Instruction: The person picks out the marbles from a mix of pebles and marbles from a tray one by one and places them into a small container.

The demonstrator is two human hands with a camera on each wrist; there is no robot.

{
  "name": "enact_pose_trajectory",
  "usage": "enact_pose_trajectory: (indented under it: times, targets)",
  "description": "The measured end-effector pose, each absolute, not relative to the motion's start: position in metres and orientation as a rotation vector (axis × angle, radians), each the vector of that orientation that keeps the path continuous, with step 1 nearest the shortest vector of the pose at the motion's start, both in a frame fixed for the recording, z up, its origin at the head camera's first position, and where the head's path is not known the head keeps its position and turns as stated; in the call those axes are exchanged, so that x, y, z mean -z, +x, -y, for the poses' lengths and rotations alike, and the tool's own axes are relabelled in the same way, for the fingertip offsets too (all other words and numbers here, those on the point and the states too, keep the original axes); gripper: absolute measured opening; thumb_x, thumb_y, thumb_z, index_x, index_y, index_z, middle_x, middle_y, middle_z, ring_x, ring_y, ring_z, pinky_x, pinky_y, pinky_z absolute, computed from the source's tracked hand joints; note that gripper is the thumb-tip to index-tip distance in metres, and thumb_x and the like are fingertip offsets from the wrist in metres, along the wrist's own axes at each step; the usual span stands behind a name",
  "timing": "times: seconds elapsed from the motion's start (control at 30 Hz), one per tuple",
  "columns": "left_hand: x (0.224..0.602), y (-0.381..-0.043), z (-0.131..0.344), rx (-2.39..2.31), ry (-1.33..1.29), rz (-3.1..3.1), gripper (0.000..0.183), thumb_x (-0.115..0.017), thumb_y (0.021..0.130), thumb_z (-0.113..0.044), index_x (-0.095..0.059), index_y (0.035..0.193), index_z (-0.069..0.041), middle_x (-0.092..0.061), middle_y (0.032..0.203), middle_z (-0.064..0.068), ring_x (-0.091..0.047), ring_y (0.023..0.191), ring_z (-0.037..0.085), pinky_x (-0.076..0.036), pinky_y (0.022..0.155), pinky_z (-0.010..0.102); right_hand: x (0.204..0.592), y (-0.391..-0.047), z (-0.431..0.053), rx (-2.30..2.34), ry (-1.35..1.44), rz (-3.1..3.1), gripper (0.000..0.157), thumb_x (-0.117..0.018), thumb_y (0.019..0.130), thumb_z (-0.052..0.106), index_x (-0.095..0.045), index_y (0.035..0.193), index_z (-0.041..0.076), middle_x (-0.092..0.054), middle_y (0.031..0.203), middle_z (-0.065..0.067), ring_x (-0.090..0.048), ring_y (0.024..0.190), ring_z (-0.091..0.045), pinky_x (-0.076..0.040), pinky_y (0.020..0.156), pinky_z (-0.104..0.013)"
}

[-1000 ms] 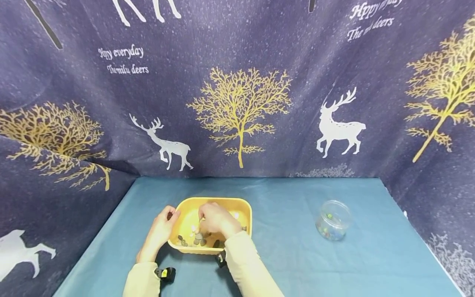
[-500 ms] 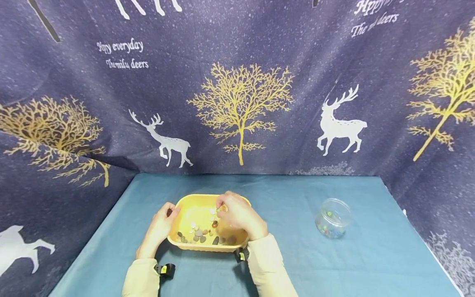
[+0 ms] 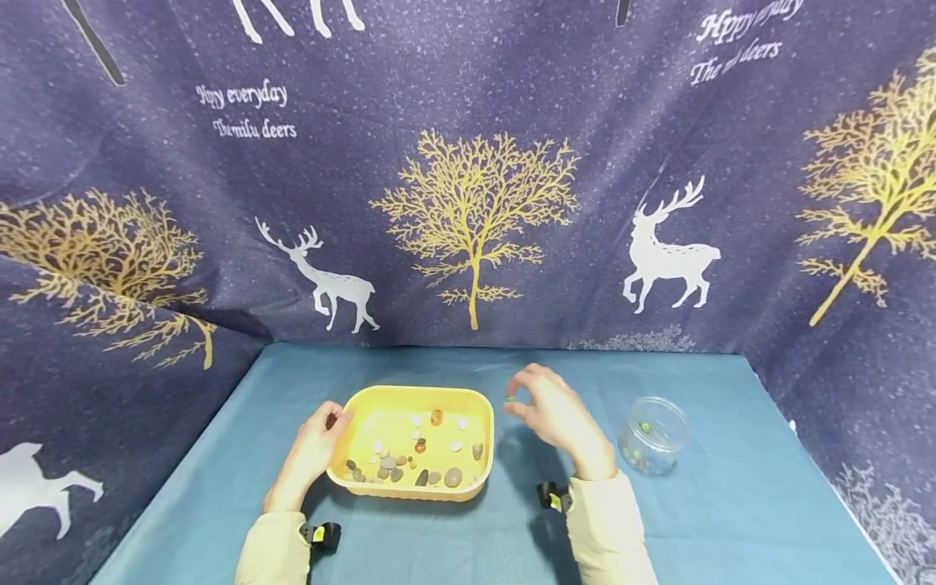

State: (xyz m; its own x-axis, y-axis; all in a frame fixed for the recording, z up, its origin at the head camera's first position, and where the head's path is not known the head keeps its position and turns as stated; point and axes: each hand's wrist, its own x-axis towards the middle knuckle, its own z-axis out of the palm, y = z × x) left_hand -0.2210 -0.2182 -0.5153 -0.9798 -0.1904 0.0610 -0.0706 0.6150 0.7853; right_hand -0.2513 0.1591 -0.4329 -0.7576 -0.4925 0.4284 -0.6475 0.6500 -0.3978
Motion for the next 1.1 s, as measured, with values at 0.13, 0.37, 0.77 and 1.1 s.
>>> enact_pose_trajectory:
  times: [0.13,0.37,0.77,1.1]
  targets:
    - [0.515,-0.221,0.219,1.306,0.202,2.695,0.023,-0.051,0.103,-0.03,-0.052,0.097,-0.008,-0.052,0.083,0.007,-0.049,0.067,0.019,-0.04,0.06,0.032,0.431,-0.249,-0.185,-0.747,0.841,2.579,0.016,-0.081,0.079,0.014,-0.066,0.084,0.015,-0.064,0.093,0.0,-0.063,0.092,-0.026,-0.048,0.083,-0.044]
    - [0.516,-0.219,0.22,1.308,0.193,2.684,0.021,-0.051,0.103,-0.028,-0.051,0.095,-0.008,-0.052,0.084,0.007,-0.048,0.067,0.018,-0.04,0.061,0.032,0.431,-0.244,-0.216,-0.694,0.737,2.571,0.016,-0.079,0.082,0.02,-0.064,0.077,0.019,-0.064,0.098,-0.005,-0.061,0.094,-0.03,-0.046,0.083,-0.047]
    - [0.513,-0.22,0.217,1.317,0.199,2.699,0.02,-0.052,0.103,-0.027,-0.052,0.096,-0.008,-0.051,0.084,0.007,-0.048,0.068,0.019,-0.04,0.061,0.031,0.435,-0.228,-0.27,-0.712,0.525,2.592,0.019,-0.08,0.081,0.019,-0.062,0.078,0.018,-0.064,0.105,-0.016,-0.06,0.1,-0.042,-0.043,0.084,-0.055]
    - [0.517,-0.219,0.218,1.317,0.185,2.683,0.022,-0.052,0.103,-0.028,-0.052,0.097,-0.007,-0.051,0.083,0.007,-0.048,0.066,0.018,-0.04,0.059,0.031,0.444,-0.223,-0.307,-0.682,0.355,2.643,0.018,-0.076,0.085,0.025,-0.063,0.08,0.014,-0.064,0.106,-0.021,-0.058,0.1,-0.044,-0.042,0.08,-0.056]
